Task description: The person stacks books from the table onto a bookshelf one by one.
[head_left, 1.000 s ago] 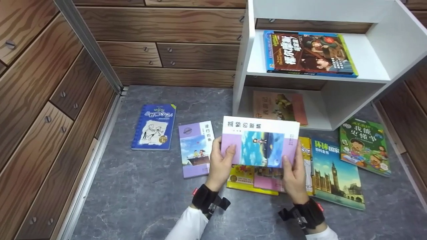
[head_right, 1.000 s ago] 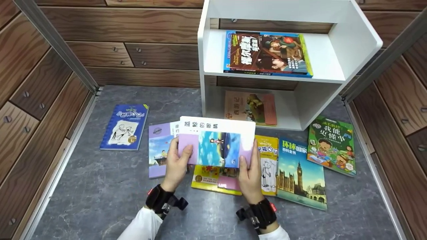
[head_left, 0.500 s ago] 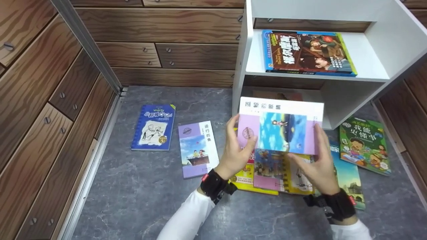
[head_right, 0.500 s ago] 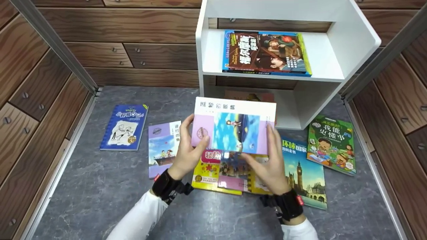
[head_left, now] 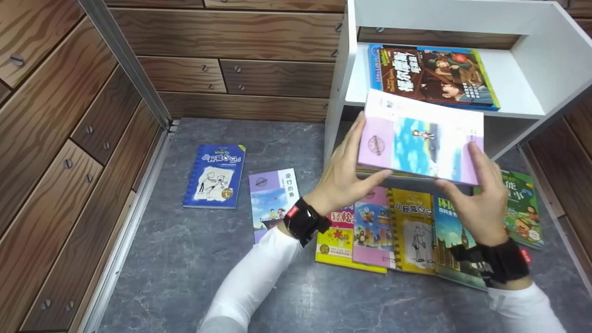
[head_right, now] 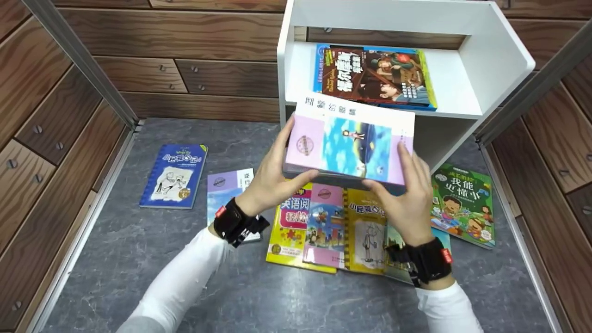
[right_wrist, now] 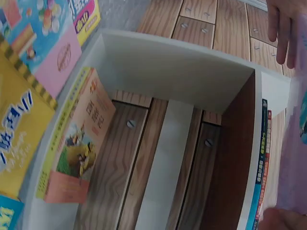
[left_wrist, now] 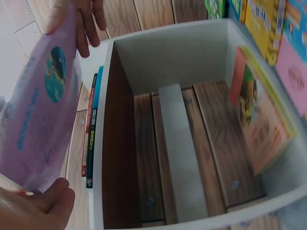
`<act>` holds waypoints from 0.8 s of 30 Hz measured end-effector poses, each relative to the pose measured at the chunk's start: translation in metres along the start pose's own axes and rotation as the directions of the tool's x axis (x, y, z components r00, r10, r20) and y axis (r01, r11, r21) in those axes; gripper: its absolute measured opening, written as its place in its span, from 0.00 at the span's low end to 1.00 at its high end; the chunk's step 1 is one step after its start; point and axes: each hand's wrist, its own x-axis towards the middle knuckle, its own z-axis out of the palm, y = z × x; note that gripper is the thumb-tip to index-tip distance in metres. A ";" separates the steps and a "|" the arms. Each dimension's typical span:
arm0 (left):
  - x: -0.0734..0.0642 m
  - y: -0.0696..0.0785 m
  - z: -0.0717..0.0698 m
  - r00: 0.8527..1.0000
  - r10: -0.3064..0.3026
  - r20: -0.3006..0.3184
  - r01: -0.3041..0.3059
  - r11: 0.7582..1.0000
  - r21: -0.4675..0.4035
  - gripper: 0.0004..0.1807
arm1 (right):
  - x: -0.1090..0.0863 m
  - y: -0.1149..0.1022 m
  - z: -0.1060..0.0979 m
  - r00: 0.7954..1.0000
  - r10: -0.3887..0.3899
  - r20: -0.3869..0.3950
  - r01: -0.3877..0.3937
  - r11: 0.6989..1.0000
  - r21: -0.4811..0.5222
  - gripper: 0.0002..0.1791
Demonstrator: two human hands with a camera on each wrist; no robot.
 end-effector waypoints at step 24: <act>0.077 -0.017 -0.011 0.975 -0.175 0.134 0.101 0.896 0.432 0.53 | 0.094 0.018 -0.031 0.983 0.064 0.169 -0.026 0.975 -0.220 0.47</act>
